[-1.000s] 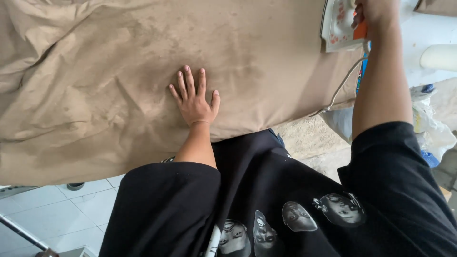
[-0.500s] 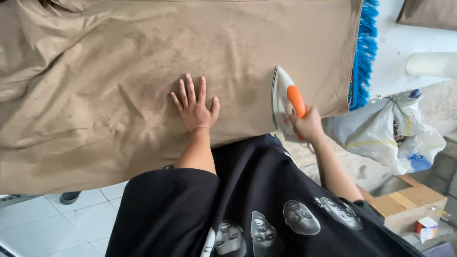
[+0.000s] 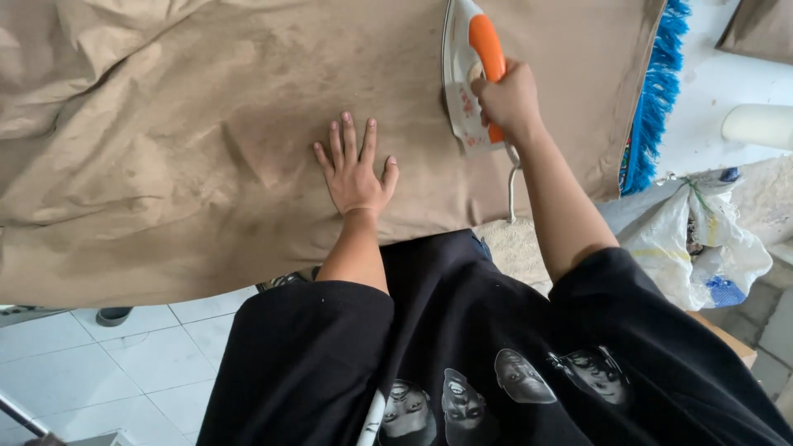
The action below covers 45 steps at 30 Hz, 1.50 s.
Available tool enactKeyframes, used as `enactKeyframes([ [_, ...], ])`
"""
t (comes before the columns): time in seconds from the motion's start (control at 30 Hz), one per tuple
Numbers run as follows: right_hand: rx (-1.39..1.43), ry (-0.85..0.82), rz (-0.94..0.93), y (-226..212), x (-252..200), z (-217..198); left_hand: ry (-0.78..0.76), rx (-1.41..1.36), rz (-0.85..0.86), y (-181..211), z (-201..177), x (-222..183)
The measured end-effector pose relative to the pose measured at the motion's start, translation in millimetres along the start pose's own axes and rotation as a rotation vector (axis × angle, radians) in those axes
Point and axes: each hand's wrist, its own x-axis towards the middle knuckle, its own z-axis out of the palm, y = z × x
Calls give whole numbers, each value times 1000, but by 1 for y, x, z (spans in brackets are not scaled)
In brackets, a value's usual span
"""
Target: The person is ironing a pair of brown pants on a flat surface, smoothing the fabric with their hands and then pressing it with an electric iron.
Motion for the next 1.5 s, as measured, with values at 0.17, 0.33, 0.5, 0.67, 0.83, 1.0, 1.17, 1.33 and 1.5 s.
enactKeyframes([
  [0.17, 57, -29, 1, -48, 42, 10, -100, -8, -30, 1, -12, -3],
  [0.33, -55, -48, 39, -45, 65, 15, -146, -12, -39, 1, -11, -3],
  [0.5, -53, -51, 87, 12, -44, 20, -287, -9, -28, 0, -37, -3],
  [0.67, -48, -49, 130, 102, -150, 24, -152, -31, 39, -13, -36, -15],
  [0.83, -40, -1, 258, 151, -187, 31, -67, -13, -13, -60, -32, -45],
  [1.0, -109, 16, 188, 138, -146, 32, -45, -63, -42, -136, -45, -52],
  [1.17, -77, 74, 31, 79, -63, 44, 19, -76, -29, -144, -32, -53],
  [1.33, 91, 123, -79, 16, 42, 49, 127, -62, 6, -151, -14, -47],
  [1.5, 93, 115, -101, 3, 130, 44, 226, -33, 11, -151, -12, -44],
])
